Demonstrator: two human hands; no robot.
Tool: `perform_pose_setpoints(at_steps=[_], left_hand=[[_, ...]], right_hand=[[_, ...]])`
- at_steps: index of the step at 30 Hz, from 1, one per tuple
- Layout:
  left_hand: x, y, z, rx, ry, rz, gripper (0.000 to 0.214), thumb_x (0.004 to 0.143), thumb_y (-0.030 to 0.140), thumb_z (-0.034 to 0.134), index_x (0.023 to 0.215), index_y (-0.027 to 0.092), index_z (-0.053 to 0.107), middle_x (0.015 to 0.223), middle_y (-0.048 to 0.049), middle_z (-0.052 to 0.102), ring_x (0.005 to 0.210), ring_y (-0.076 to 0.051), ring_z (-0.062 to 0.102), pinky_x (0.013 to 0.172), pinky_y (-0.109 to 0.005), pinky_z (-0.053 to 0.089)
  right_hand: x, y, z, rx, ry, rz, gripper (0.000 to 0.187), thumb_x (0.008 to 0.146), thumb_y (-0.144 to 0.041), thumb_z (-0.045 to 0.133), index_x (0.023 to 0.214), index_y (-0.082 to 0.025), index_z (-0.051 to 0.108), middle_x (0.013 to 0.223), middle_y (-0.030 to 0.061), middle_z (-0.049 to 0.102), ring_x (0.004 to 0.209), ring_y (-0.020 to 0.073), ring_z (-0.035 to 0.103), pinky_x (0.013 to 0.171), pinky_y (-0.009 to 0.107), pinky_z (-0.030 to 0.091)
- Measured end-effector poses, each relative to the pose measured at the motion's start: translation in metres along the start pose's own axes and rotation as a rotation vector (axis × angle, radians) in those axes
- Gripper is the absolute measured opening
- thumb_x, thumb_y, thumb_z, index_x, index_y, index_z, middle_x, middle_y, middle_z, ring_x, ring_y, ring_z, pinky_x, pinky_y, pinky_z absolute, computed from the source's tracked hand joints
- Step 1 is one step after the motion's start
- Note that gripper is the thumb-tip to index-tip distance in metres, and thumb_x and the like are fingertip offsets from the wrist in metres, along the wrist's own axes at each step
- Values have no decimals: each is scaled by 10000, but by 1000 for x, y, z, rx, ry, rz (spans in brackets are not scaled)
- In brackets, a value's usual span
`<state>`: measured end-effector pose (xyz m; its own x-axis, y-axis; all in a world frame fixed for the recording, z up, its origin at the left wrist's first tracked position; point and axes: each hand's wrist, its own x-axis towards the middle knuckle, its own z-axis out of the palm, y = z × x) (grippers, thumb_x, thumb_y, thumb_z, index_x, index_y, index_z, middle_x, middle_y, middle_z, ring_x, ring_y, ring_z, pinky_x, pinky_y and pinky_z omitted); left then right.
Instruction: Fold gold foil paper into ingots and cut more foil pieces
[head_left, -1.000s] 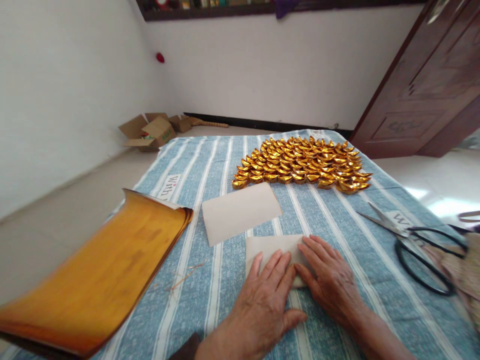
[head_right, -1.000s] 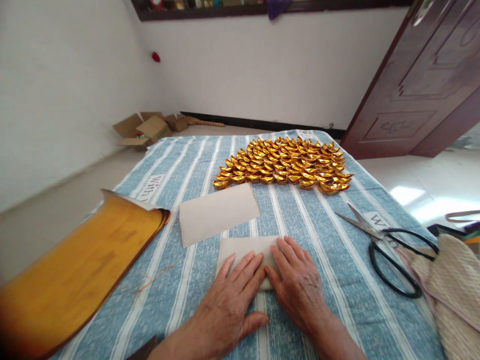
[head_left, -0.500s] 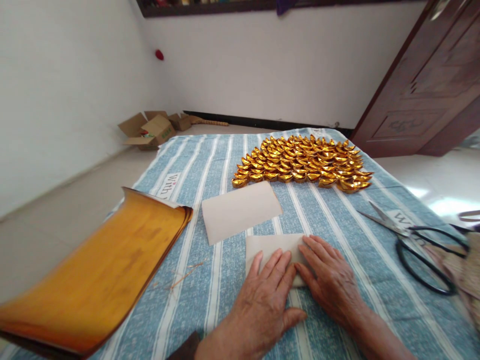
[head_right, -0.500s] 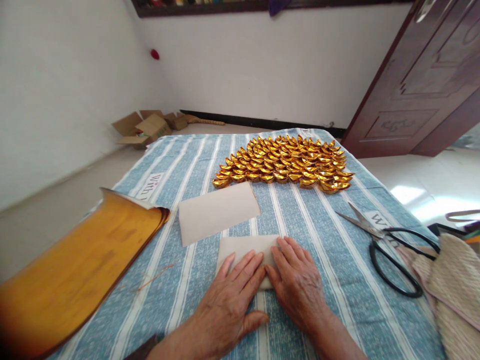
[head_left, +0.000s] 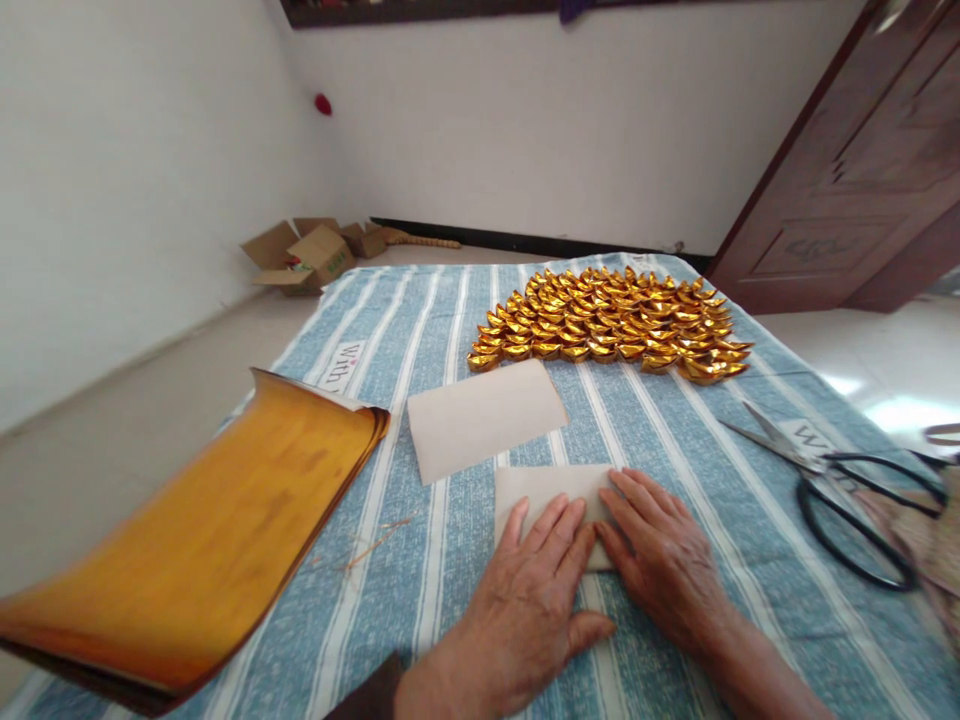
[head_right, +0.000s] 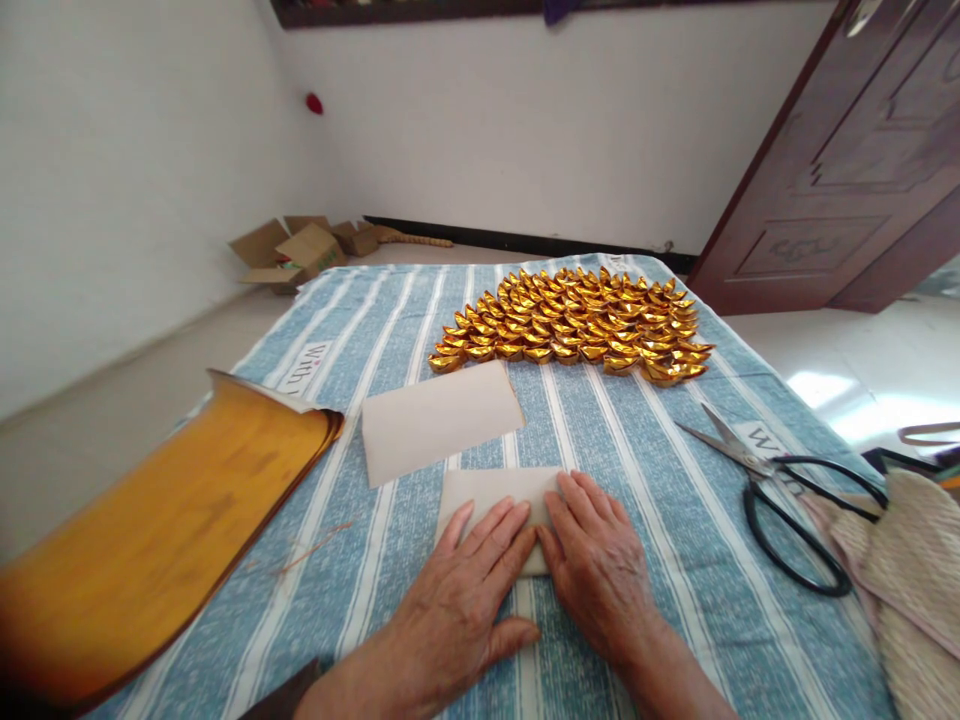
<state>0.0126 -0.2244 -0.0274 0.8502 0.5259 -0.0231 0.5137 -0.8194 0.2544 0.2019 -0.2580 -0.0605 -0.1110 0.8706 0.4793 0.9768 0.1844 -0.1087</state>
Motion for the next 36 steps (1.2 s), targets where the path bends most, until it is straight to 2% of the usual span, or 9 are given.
perform_pose_setpoints(at_steps=[7,15,19,22,27,29,32,36], left_hand=[[0,1,-3,15,-73,-8,716,915,608,359,1462,156,264,1554,-103,232,1448,-258,116,1164,-538,126],[1,0,-1,-25,-127,-11,791,914,633,316,1497,133,130,1571,-109,142,1456,-240,40,1168,-522,47],[0,-2,4,-35,-132,-7,796,913,645,293,1500,133,126,1573,-120,118,1456,-244,11,1163,-525,3],[0,-2,4,-43,-148,-9,810,913,645,285,1501,116,108,1571,-143,104,1455,-246,4,1161,-520,-6],[2,-3,-3,-100,-170,-14,902,867,680,371,1503,113,72,1571,-159,108,1454,-264,26,1157,-528,12],[3,-5,-5,-141,-166,-27,853,892,627,381,1499,108,80,1565,-167,147,1453,-263,66,1159,-523,38],[7,-8,-6,-206,-122,-58,667,954,438,353,1491,120,120,1550,-154,229,1443,-234,151,1162,-502,88],[10,-8,1,-247,-32,-107,561,949,288,338,1473,148,192,1526,-125,308,1416,-202,248,1162,-480,134]], right_hand=[[-1,-1,1,-28,11,-36,269,945,-248,417,1044,-131,639,1194,139,636,1164,309,534,911,434,454],[-5,-3,0,-24,-24,-139,318,950,-167,355,1092,-133,638,1195,135,639,1215,301,494,969,450,395],[-5,-7,-2,-22,-26,-89,287,943,-200,400,1105,-146,632,1191,117,650,1172,276,530,1005,452,360],[-5,-10,-6,-14,-52,-49,300,930,-257,430,1132,-133,615,1230,130,629,1172,292,528,1008,480,346],[-4,-12,-12,41,-137,11,366,891,-349,498,1180,-141,582,1277,129,595,1207,306,489,1008,485,346],[-4,-12,-14,67,-163,31,405,868,-380,532,1192,-140,571,1292,131,580,1219,310,471,1017,488,339],[-4,-12,-15,101,-182,54,433,847,-385,559,1207,-144,556,1303,133,563,1228,312,456,1025,495,329],[-3,-12,-14,137,-194,83,437,832,-370,574,1216,-163,542,1295,129,558,1229,307,450,1026,500,322]])
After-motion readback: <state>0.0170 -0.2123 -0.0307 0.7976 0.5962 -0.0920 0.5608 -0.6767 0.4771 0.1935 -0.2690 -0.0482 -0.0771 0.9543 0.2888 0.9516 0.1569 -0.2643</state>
